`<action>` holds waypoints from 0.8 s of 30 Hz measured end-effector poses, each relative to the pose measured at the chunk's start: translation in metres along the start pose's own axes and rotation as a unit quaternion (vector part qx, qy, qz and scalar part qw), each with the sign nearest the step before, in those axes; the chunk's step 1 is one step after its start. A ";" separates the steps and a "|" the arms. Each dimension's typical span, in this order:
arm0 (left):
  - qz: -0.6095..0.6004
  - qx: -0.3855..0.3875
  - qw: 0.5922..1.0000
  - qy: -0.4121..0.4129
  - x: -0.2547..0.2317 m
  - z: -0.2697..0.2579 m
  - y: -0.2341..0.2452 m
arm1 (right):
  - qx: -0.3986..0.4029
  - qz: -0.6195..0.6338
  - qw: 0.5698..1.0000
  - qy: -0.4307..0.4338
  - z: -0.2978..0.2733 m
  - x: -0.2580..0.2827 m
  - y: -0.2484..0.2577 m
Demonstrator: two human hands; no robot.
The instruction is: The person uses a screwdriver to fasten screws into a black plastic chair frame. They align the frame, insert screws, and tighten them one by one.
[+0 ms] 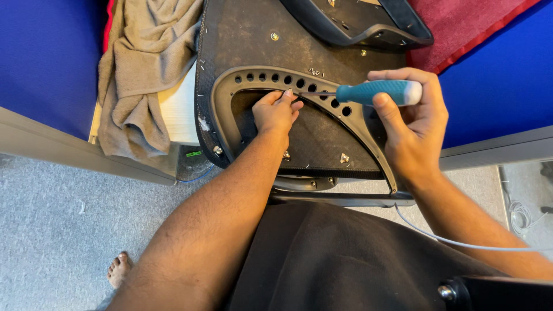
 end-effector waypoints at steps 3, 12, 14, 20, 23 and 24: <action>-0.009 0.002 1.000 0.006 -0.001 -0.002 -0.001 | 0.002 -0.017 1.000 0.001 0.009 -0.003 -0.005; 0.017 0.007 1.000 0.024 -0.007 -0.009 0.000 | 0.012 -0.025 1.000 -0.005 0.018 -0.011 -0.010; 0.012 0.006 1.000 0.023 -0.007 -0.008 0.000 | 0.004 -0.017 1.000 -0.022 0.019 -0.015 -0.009; 0.008 0.001 1.000 0.021 -0.004 -0.006 0.000 | -0.010 -0.091 0.996 -0.022 0.024 -0.013 -0.010; 0.006 0.001 1.000 0.017 -0.004 -0.005 0.000 | 0.002 -0.191 0.981 0.011 0.026 -0.003 -0.013; 0.006 0.001 1.000 0.015 -0.004 -0.005 0.000 | 0.013 -0.219 0.975 0.030 0.026 0.001 -0.015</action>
Point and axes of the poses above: each hand's wrist, its own z-axis towards the middle knuckle, its own y-axis out of the back of the hand, x = y × z, the point moved 7 cm from there along z, towards the middle knuckle, and after that the axes turned 5 degrees about -y, right-handed, at the moved point
